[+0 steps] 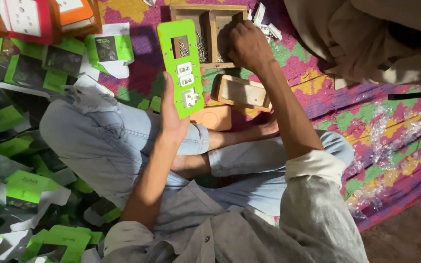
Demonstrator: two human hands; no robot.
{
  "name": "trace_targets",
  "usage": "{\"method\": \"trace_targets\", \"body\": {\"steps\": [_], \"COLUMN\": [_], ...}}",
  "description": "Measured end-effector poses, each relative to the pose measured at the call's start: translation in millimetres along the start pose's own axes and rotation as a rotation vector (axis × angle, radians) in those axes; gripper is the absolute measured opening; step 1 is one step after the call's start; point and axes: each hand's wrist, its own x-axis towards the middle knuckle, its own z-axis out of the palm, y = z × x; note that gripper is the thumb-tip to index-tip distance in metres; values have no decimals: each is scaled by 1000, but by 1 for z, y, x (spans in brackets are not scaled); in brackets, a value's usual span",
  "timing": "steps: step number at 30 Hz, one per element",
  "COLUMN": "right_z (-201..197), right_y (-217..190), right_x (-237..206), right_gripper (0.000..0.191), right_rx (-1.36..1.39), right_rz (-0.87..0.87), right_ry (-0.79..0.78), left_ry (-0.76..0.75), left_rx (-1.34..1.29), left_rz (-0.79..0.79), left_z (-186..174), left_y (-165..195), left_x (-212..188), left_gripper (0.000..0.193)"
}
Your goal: The person sits on a mat and assembles a green electrical socket plate by inserting white socket modules into the frame and securing them with screws. The person handles the socket plate, modules, and screws by hand, repeatedly picking up components and tightening them.
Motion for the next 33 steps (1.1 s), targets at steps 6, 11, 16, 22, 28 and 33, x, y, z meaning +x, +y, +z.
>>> {"method": "trace_targets", "body": {"steps": [6, 11, 16, 22, 28, 33], "right_z": [-23, -50, -68, -63, -72, -86], "right_y": [-27, -60, -90, -111, -120, -130], "right_x": [-31, -63, -94, -116, -110, -104], "right_gripper": [13, 12, 11, 18, 21, 17], "right_rx": [810, 1190, 1385, 1353, 1184, 917], "right_rz": [377, 459, 515, 686, 515, 449], "right_ry": [257, 412, 570, 591, 540, 469], "left_ry": [2, 7, 23, -12, -18, -23], "left_rx": [24, 22, 6, 47, 73, 60], "left_rz": [23, -29, -124, -129, -142, -167], "left_z": [-2, -2, -1, 2, 7, 9], "left_y": [-4, -19, -35, -50, -55, -57], "left_x": [-1, -2, -2, -4, -5, -9], "left_gripper": [70, 67, 64, 63, 63, 60]}}
